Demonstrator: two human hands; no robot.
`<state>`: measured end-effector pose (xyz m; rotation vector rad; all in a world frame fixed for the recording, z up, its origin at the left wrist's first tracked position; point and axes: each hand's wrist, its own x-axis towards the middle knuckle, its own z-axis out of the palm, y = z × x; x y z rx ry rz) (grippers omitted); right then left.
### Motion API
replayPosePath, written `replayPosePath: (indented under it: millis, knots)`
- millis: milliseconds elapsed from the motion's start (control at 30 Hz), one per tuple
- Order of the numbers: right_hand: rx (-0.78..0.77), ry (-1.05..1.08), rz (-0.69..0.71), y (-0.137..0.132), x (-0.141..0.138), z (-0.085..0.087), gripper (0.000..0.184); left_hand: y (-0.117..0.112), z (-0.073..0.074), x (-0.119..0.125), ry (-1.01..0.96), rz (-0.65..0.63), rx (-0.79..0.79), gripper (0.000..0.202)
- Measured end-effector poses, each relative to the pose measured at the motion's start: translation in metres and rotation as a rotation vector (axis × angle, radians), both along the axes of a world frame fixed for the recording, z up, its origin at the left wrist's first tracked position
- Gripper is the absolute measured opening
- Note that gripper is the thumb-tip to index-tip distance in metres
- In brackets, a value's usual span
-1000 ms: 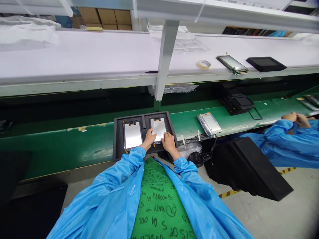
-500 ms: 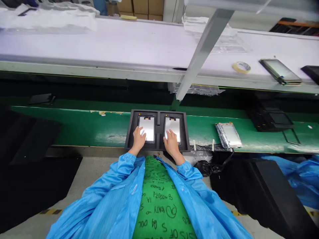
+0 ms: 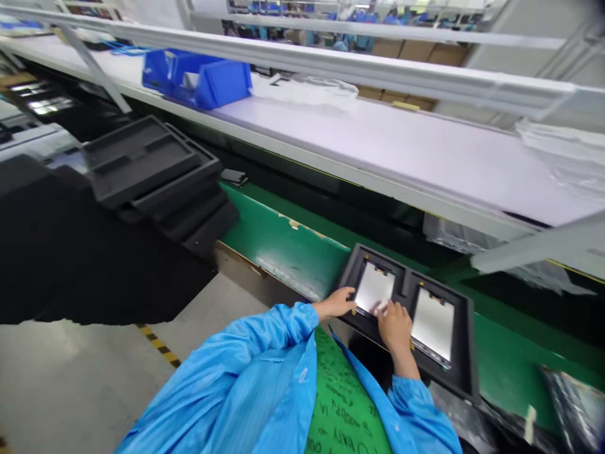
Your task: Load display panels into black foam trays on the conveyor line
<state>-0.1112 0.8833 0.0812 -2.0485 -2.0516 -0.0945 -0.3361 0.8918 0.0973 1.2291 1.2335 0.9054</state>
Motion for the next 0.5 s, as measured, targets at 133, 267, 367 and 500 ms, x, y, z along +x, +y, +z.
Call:
replayPosePath:
  millis: [133, 267, 367, 500]
  knots:
    - [0.16, 0.081, 0.095, -0.007, -0.065, -0.004, 0.059, -0.026, -0.012, -0.122, -0.09, 0.038, 0.021, 0.039]
    - [0.057, 0.168, 0.284, 0.006, -0.193, -0.007, 0.055, -0.06, -0.034, -0.254, -0.077, 0.205, -0.045, 0.031]
    - [-0.099, 0.171, 0.412, 0.029, -0.294, -0.006, 0.05, -0.087, -0.047, -0.326, -0.074, 0.324, -0.102, 0.031]
    - [-0.274, 0.105, 0.57, 0.084, -0.402, 0.004, 0.053, -0.115, -0.059, -0.378, -0.231, 0.493, -0.257, 0.038]
